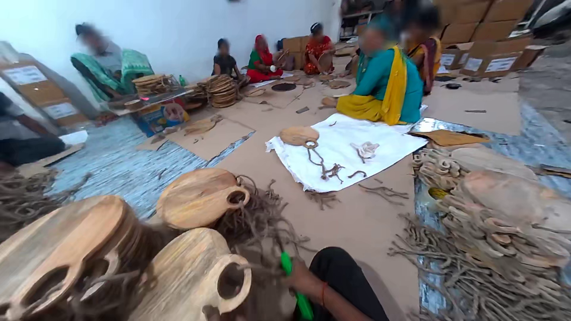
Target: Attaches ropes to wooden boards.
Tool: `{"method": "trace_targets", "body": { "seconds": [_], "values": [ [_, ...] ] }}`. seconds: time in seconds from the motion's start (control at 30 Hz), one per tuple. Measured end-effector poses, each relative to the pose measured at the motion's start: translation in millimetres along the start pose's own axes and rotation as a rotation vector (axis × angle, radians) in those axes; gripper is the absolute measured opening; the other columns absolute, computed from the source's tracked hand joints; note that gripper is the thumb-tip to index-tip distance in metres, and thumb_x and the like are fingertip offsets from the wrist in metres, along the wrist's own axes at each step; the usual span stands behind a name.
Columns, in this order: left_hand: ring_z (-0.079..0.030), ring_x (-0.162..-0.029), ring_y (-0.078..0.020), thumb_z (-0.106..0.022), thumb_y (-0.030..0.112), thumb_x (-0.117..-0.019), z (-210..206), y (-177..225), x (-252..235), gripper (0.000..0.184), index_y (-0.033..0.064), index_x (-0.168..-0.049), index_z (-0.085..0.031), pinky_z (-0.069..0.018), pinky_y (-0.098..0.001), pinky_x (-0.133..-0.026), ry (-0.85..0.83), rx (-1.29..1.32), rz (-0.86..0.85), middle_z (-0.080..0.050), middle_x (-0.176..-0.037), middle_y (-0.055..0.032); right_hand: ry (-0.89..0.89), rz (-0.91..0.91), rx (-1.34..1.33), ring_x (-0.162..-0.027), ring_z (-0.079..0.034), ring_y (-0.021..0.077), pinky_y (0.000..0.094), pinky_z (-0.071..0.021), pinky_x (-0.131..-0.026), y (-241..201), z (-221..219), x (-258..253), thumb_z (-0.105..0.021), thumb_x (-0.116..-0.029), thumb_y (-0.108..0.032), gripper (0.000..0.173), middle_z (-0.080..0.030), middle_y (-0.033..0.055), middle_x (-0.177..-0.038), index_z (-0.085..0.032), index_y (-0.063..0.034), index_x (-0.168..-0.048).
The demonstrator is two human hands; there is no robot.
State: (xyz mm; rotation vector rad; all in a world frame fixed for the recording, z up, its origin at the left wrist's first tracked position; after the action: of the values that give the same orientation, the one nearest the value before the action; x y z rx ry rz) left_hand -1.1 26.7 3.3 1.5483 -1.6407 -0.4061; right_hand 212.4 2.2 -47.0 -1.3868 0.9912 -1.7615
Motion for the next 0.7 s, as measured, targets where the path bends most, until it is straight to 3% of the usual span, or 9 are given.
{"method": "trace_targets", "body": {
  "seconds": [0.03, 0.1, 0.17, 0.23, 0.33, 0.47, 0.5, 0.6, 0.7],
  "values": [
    [-0.068, -0.093, -0.0086, -0.019, 0.045, -0.112, 4, -1, -3, 0.048, 0.0112, -0.139, -0.04, -0.0588, -0.0268, -0.075, 0.052, 0.006, 0.003, -0.064, -0.111, -0.0028, 0.156, -0.028, -0.042, -0.078, -0.063, 0.023, 0.0415, -0.0553, -0.073, -3, 15, -1, -0.077, -0.087, -0.013, 0.049, -0.066, 0.0169, -0.102, -0.058, 0.0016, -0.13],
    [-0.067, -0.09, -0.0123, -0.021, 0.051, -0.111, 9, -6, -12, 0.055, 0.0105, -0.138, -0.047, -0.0577, -0.0285, -0.074, 0.148, 0.062, 0.044, -0.063, -0.111, -0.0054, 0.424, 0.003, -0.133, -0.071, -0.06, 0.0203, 0.0374, -0.0533, -0.066, -8, 49, -11, -0.074, -0.0913, -0.012, 0.039, -0.064, 0.0155, -0.096, -0.061, 0.0023, -0.125],
    [-0.065, -0.084, -0.0122, -0.021, 0.053, -0.1103, 22, -16, -22, 0.057, 0.0095, -0.134, -0.049, -0.0556, -0.0266, -0.069, 0.221, 0.104, 0.099, -0.063, -0.108, -0.0068, 0.538, 0.079, -0.108, -0.065, -0.058, 0.0207, 0.0394, -0.0518, -0.062, -9, 72, -19, -0.071, -0.0935, -0.011, 0.026, -0.066, 0.0142, -0.089, -0.067, -0.0002, -0.117],
    [-0.064, -0.071, -0.0109, -0.022, 0.053, -0.1104, 26, -22, -29, 0.058, 0.0069, -0.127, -0.053, -0.0547, -0.0238, -0.061, 0.271, 0.093, 0.134, -0.065, -0.097, -0.0073, 0.573, 0.131, -0.016, -0.064, -0.061, 0.026, 0.0464, -0.0526, -0.061, -10, 88, -29, -0.067, -0.0977, -0.015, 0.022, -0.068, 0.0165, -0.088, -0.067, -0.0025, -0.116],
    [-0.064, -0.07, -0.0151, -0.027, 0.049, -0.1111, 31, -24, -41, 0.056, 0.0024, -0.12, -0.056, -0.0548, -0.0282, -0.061, 0.312, 0.053, 0.112, -0.066, -0.093, -0.0104, 0.535, 0.082, 0.011, -0.065, -0.063, 0.0259, 0.0463, -0.0547, -0.06, -3, 95, -46, -0.058, -0.1043, -0.023, 0.029, -0.067, 0.0166, -0.094, -0.061, -0.0029, -0.124],
    [-0.061, -0.068, -0.0158, -0.031, 0.049, -0.111, 45, -34, -45, 0.053, 0.0008, -0.115, -0.053, -0.0536, -0.0282, -0.062, 0.409, 0.044, 0.175, -0.06, -0.085, -0.01, 0.43, 0.071, -0.068, -0.065, -0.061, 0.0187, 0.0373, -0.0514, -0.057, -18, 92, -40, -0.044, -0.1097, -0.044, 0.046, -0.068, 0.0126, -0.113, -0.052, -0.0063, -0.136],
    [-0.059, -0.068, -0.0159, -0.03, 0.05, -0.1109, 48, -38, -43, 0.054, 0.0006, -0.117, -0.051, -0.0527, -0.0281, -0.063, 0.419, 0.036, 0.205, -0.058, -0.085, -0.0102, 0.408, 0.064, -0.068, -0.065, -0.061, 0.0193, 0.0377, -0.0528, -0.057, -21, 91, -40, -0.042, -0.1099, -0.046, 0.049, -0.066, 0.013, -0.109, -0.053, -0.0051, -0.135],
    [-0.06, -0.082, -0.0194, -0.028, 0.048, -0.1116, 46, -43, -40, 0.057, -0.0009, -0.137, -0.044, -0.0528, -0.0308, -0.073, 0.389, 0.033, 0.247, -0.057, -0.103, -0.0146, 0.324, 0.016, -0.061, -0.054, -0.054, 0.0143, 0.0314, -0.0477, -0.05, -25, 84, -38, -0.038, -0.109, -0.053, 0.054, -0.06, 0.0074, -0.077, -0.058, -0.0042, -0.116],
    [-0.061, -0.077, -0.018, -0.031, 0.046, -0.1116, 45, -46, -42, 0.052, -0.0006, -0.13, -0.046, -0.0543, -0.0296, -0.07, 0.397, 0.055, 0.262, -0.058, -0.097, -0.0131, 0.155, -0.011, -0.097, -0.051, -0.053, 0.0092, 0.0233, -0.0413, -0.046, -34, 72, -32, -0.044, -0.109, -0.047, 0.043, -0.069, 0.0044, -0.078, -0.062, -0.007, -0.109]
  ]
}}
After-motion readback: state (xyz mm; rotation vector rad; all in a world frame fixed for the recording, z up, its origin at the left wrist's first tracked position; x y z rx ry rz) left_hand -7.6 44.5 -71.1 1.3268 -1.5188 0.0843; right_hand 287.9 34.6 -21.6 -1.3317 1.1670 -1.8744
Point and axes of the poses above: each hand's wrist, its own x-axis away from the middle knuckle, its own z-axis out of the back of the hand, y = z × x, the point moved 7 cm from there along -x, towards the middle knuckle
